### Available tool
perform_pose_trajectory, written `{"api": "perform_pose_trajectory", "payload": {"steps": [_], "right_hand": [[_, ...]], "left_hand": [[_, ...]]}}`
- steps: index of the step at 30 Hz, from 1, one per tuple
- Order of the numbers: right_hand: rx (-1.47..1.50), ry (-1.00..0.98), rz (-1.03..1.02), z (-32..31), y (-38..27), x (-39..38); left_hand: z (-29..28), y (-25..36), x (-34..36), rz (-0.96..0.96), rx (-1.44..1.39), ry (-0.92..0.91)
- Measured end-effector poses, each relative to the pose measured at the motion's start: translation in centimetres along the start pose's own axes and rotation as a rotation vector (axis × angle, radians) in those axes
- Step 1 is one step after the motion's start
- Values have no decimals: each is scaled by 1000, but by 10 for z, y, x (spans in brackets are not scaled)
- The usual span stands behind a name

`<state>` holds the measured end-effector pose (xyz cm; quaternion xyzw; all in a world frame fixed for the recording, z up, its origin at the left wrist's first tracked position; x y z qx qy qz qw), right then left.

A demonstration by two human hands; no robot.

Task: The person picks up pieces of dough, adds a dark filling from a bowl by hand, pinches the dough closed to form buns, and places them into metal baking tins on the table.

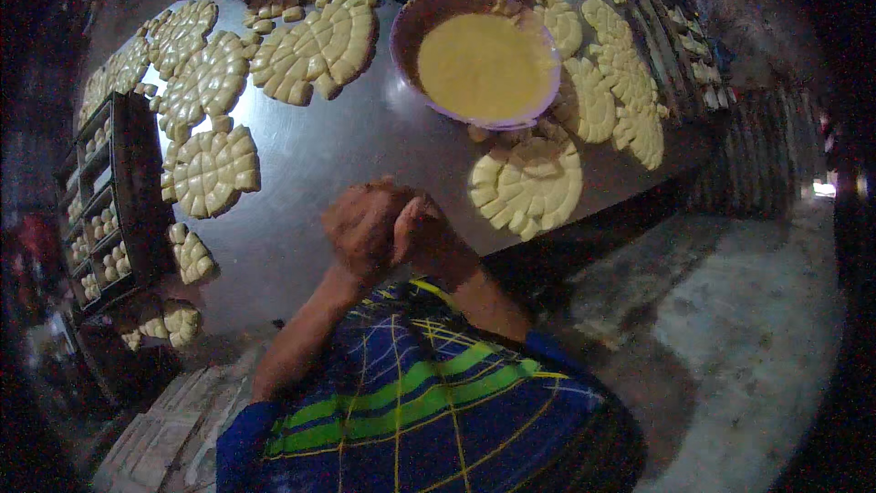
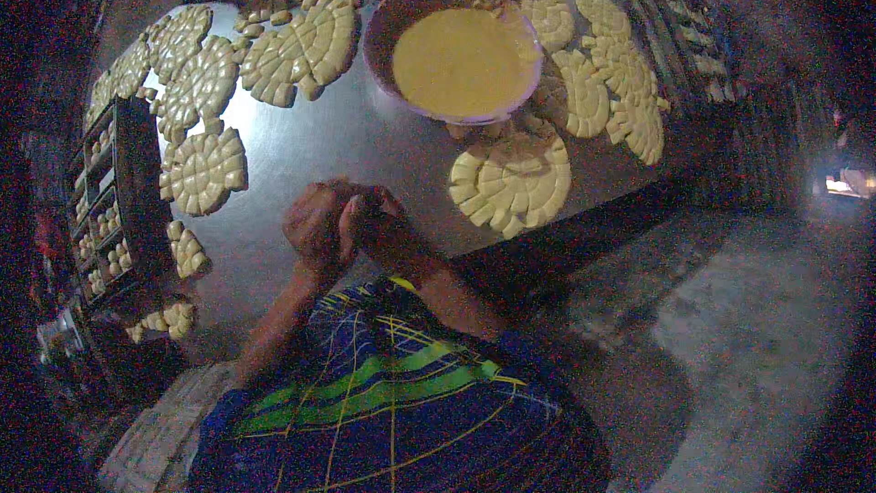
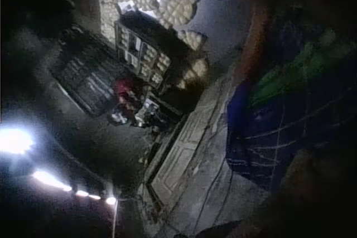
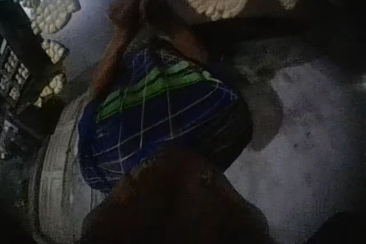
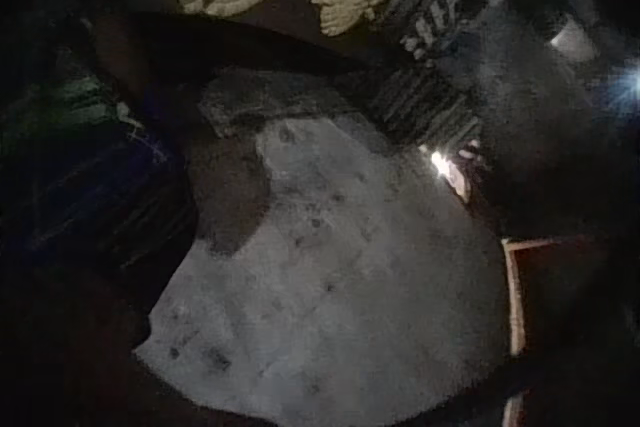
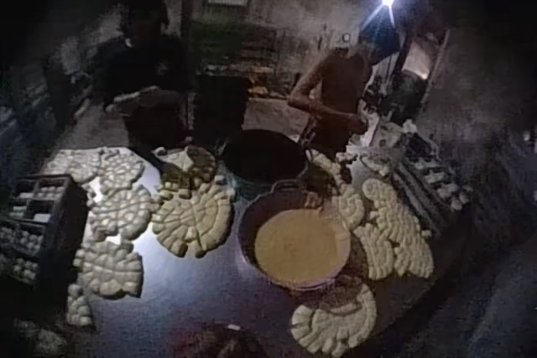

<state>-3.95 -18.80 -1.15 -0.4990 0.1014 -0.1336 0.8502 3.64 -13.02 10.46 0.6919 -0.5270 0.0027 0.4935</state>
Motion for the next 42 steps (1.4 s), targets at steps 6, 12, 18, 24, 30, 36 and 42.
{"api": "perform_pose_trajectory", "payload": {"steps": [6, 12, 18, 24, 30, 36, 42], "right_hand": [[43, 50, 42, -43, -17, -9], [-192, 65, 30, -103, -102, 5], [-1237, -210, 203, -169, -181, 110], [-1512, -510, 572, -193, -117, 140], [-1641, -917, 501, -188, -103, 139], [-1510, -890, 495, -203, -106, 143], [-977, -585, 610, -167, -136, 136]], "left_hand": [[37, -7, 9, -217, -655, -183], [58, -67, -34, -722, -950, -131], [-3, -145, -120, -993, -692, 116], [-38, -160, -137, -979, -598, 238], [-31, -158, -145, -1051, -640, 289], [-13, -150, -139, -1020, -690, 194], [1, -147, -136, -1101, -854, 174]]}}
Point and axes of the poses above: each hand's wrist, its own x-axis towards the middle knuckle, its own z-axis out of the palm, y = z × x, the point moved 10 cm from there along x, towards the middle knuckle, and after that the axes turned 6 degrees about -y, right-handed, at the moved point
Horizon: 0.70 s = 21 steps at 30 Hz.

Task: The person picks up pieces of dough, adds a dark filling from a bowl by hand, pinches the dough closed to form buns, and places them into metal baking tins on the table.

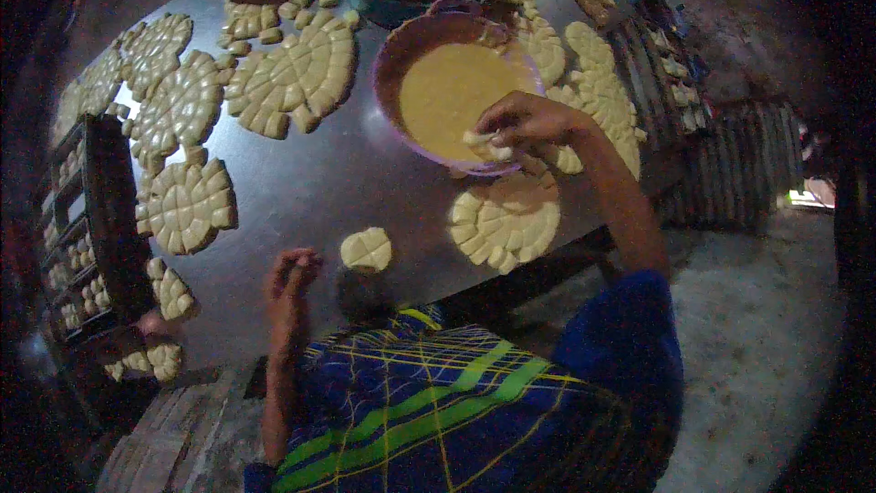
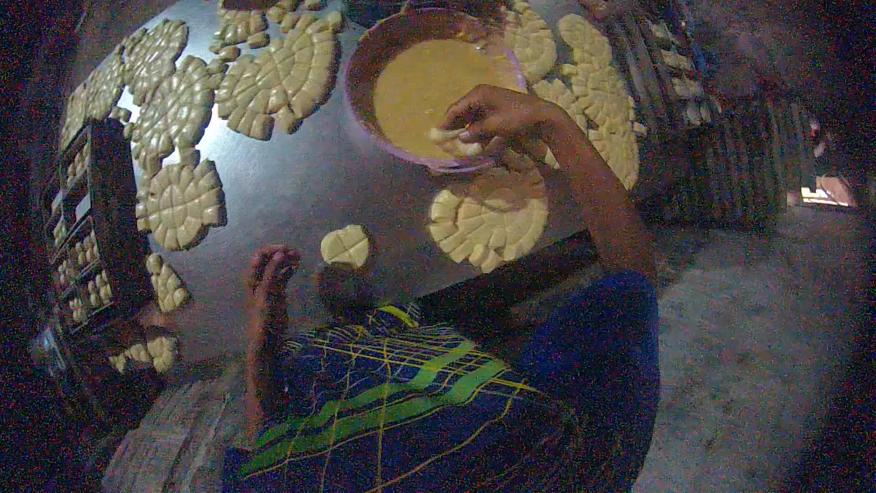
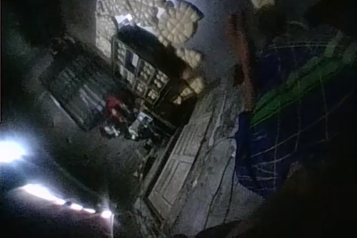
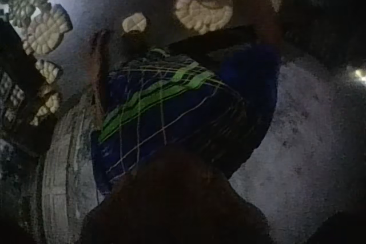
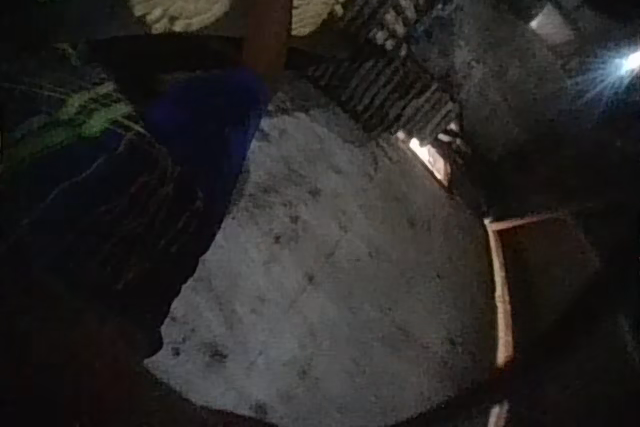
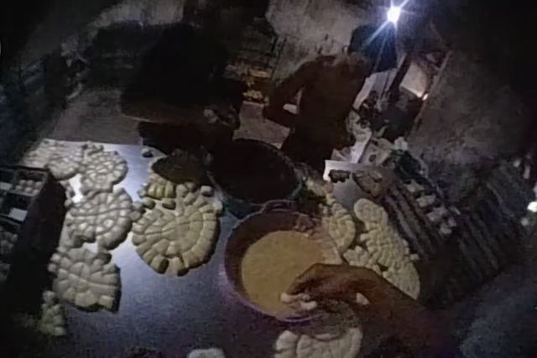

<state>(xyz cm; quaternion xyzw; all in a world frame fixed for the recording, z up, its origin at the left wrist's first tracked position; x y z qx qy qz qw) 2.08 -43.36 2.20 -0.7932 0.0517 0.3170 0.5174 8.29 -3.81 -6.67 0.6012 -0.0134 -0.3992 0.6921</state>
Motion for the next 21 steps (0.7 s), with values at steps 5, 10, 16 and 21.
{"api": "perform_pose_trajectory", "payload": {"steps": [5, 10, 16, 21], "right_hand": [[677, 100, -237, 65, -66, 3], [759, 236, -423, 120, -98, 26], [1011, 222, -483, 160, -100, 41], [1219, 441, -584, 173, -81, 54]], "left_hand": [[103, -2, 2, -247, -353, -427], [148, 10, -4, -391, -656, -511], [126, 35, -12, -39, -555, -472], [110, 31, 1, -91, -928, -440]]}}
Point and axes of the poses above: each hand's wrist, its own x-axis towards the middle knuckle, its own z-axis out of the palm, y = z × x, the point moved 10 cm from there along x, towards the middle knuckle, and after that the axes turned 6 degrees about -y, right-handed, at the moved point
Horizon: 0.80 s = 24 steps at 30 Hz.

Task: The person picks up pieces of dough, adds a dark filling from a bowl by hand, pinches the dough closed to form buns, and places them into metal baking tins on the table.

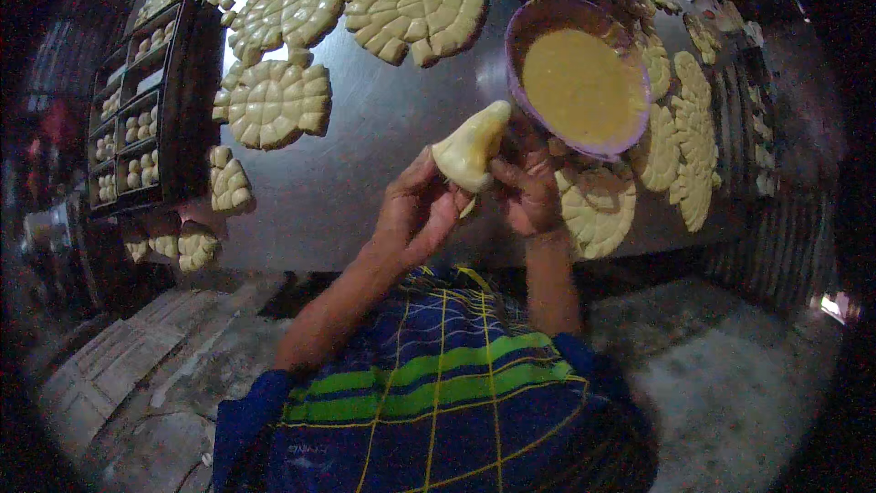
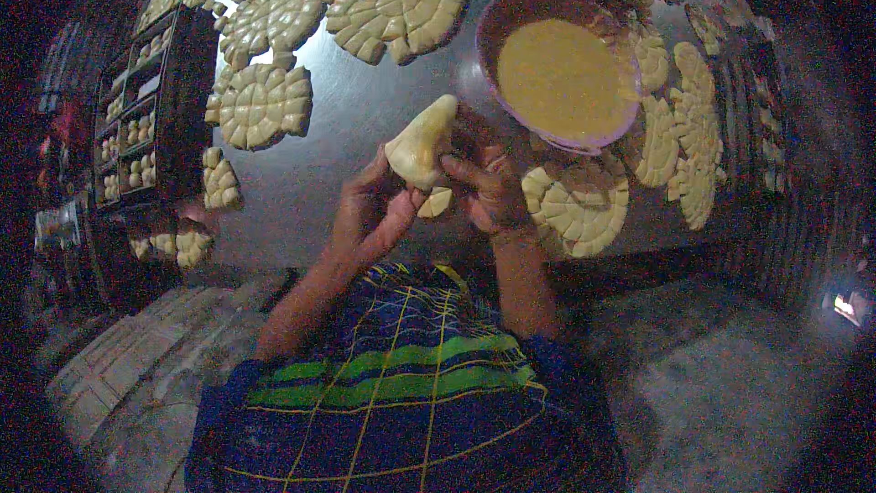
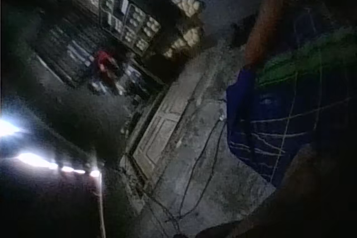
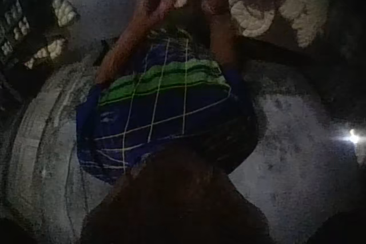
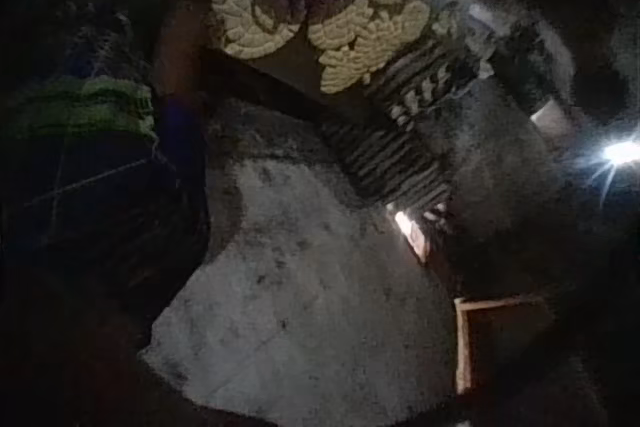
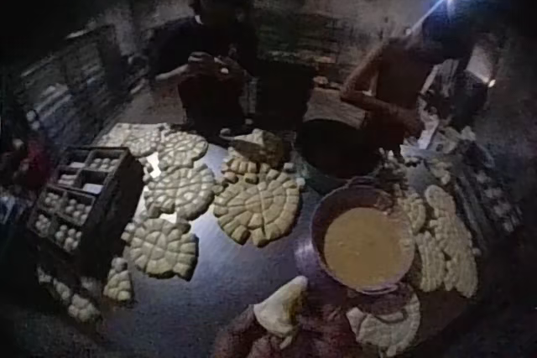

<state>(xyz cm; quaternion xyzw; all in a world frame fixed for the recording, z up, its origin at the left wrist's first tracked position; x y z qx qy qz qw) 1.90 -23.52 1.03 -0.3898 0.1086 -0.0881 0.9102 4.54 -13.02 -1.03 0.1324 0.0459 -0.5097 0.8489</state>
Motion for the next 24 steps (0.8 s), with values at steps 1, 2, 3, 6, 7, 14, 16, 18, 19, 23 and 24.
{"api": "perform_pose_trajectory", "payload": {"steps": [1, 2, 3, 6, 7, 14, 16, 18, 19, 23, 24], "right_hand": [[10, 40, -4, -4, 7, 0], [-79, 5, -54, 1, 7, 1], [-157, -43, -122, 8, 5, 2], [-883, -124, -325, 36, -10, -6], [-1201, -134, -400, 48, -15, -11], [-1752, -325, -569, 97, -28, -26], [-1723, -345, -583, 102, -35, -21], [-1571, -262, -274, 82, -39, -7], [-1485, -211, -137, 72, -39, -4], [-1354, -392, -101, 83, -42, 12], [-1349, -423, -25, 81, -37, 14]], "left_hand": [[-5, 6, 1, 9, 39, 38], [-17, 9, -1, 3, 88, 161], [-15, 17, 0, 62, 130, 152], [-22, 33, -7, 165, 251, 306], [-19, 36, -8, 186, 270, 305], [-7, 58, -23, 293, 682, 315], [2, 62, -27, 306, 826, 281], [10, 63, -31, 272, 930, 257], [12, 61, -34, 230, 962, 252], [23, 54, -36, 84, 1060, 168], [24, 53, -37, 59, 1091, 154]]}}
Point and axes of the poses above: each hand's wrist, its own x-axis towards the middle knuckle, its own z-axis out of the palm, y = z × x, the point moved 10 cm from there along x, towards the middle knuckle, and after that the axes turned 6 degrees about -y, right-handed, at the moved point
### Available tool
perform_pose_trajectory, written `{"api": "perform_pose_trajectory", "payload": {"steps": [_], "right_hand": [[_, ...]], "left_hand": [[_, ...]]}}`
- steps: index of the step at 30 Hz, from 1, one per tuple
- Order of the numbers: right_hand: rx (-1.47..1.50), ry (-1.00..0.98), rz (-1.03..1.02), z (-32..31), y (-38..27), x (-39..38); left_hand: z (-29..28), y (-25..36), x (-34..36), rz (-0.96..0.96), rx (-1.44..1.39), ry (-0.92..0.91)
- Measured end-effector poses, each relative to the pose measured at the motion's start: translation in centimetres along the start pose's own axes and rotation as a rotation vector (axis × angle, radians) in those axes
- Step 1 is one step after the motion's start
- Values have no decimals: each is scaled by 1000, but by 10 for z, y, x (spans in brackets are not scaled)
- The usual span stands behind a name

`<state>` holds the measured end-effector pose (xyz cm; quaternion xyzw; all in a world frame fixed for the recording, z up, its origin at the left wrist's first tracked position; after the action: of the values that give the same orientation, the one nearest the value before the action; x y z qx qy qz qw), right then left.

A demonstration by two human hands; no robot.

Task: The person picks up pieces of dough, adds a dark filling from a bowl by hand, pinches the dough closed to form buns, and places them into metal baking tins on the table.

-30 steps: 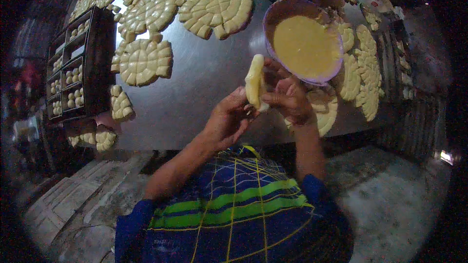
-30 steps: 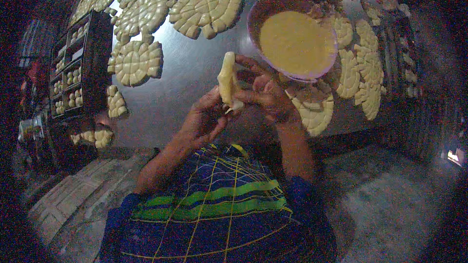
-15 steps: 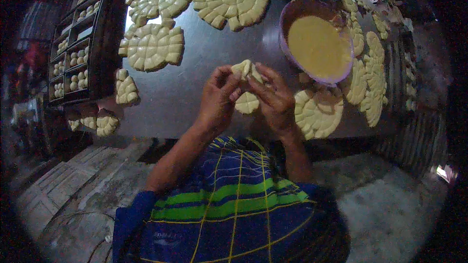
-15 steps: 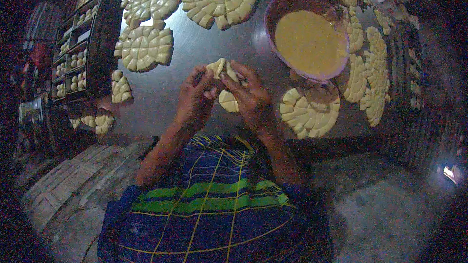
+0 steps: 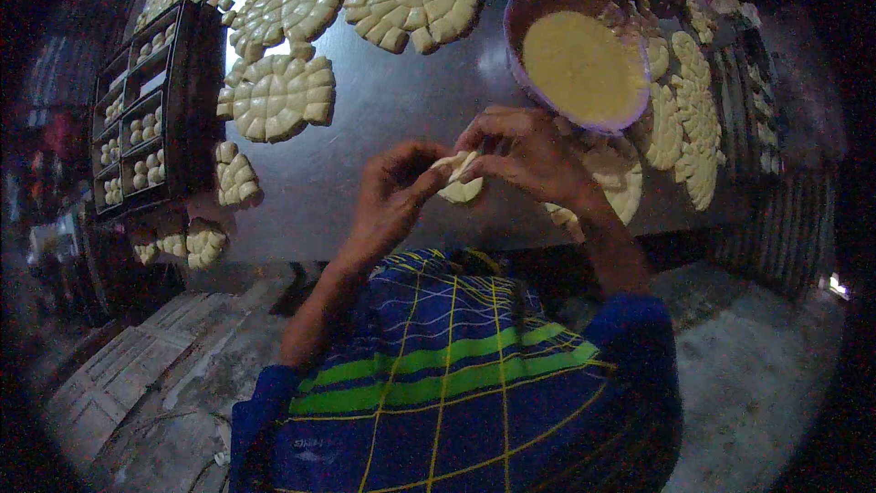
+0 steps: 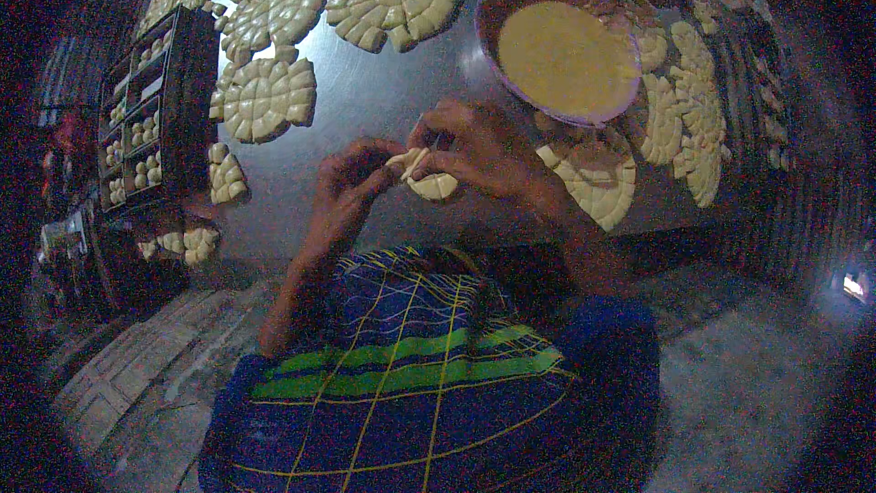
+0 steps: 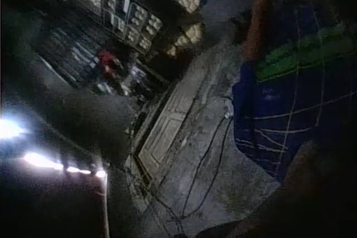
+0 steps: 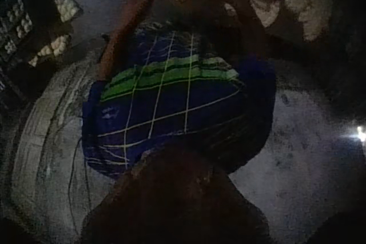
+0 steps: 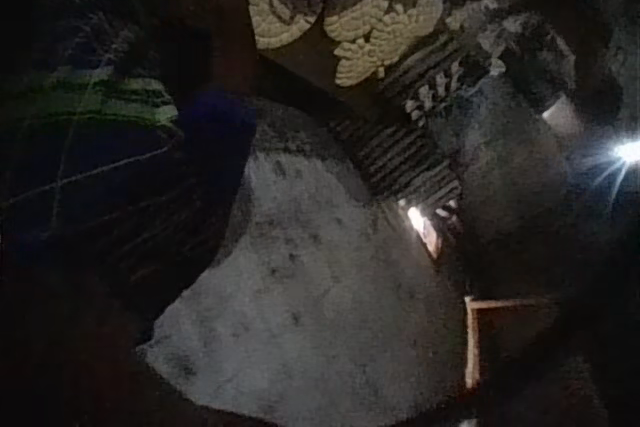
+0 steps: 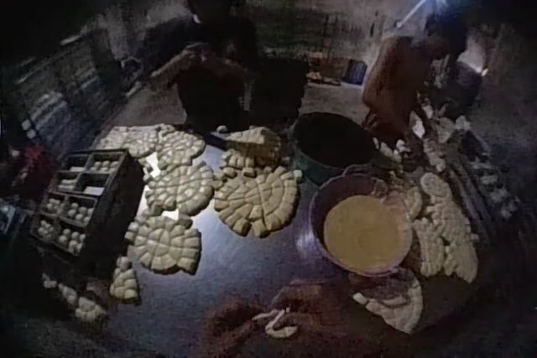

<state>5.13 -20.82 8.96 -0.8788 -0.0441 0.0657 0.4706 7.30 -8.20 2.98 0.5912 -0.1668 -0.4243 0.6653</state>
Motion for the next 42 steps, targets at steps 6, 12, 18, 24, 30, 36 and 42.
{"api": "perform_pose_trajectory", "payload": {"steps": [6, 12, 18, 24, 30, 36, 42], "right_hand": [[-138, 45, -100, 1, -12, -3], [-395, 309, -372, 22, -54, -12], [-380, 504, -193, 47, -60, -16], [-384, 603, -44, 39, -50, -19], [284, 585, 150, 39, 6, -11], [262, 549, 108, 44, 6, -8], [-182, 484, -185, 44, -40, -11]], "left_hand": [[-17, -10, -2, 50, -44, -9], [-7, -52, 11, -120, -735, -127], [-12, -59, 4, -106, -897, -148], [-33, -48, 4, -14, -658, 45], [-35, -14, -1, 151, -506, -9], [-44, -32, -3, 113, -368, 238], [-45, -47, 2, 38, -560, 186]]}}
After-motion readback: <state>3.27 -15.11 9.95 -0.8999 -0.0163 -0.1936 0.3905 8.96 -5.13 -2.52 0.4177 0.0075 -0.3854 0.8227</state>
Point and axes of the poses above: each hand's wrist, its own x-axis towards the middle knuckle, its own z-axis out of the palm, y = z × x, the point moved 10 cm from there along x, towards the middle knuckle, and after that the axes turned 6 degrees about -y, right-handed, at the moved point
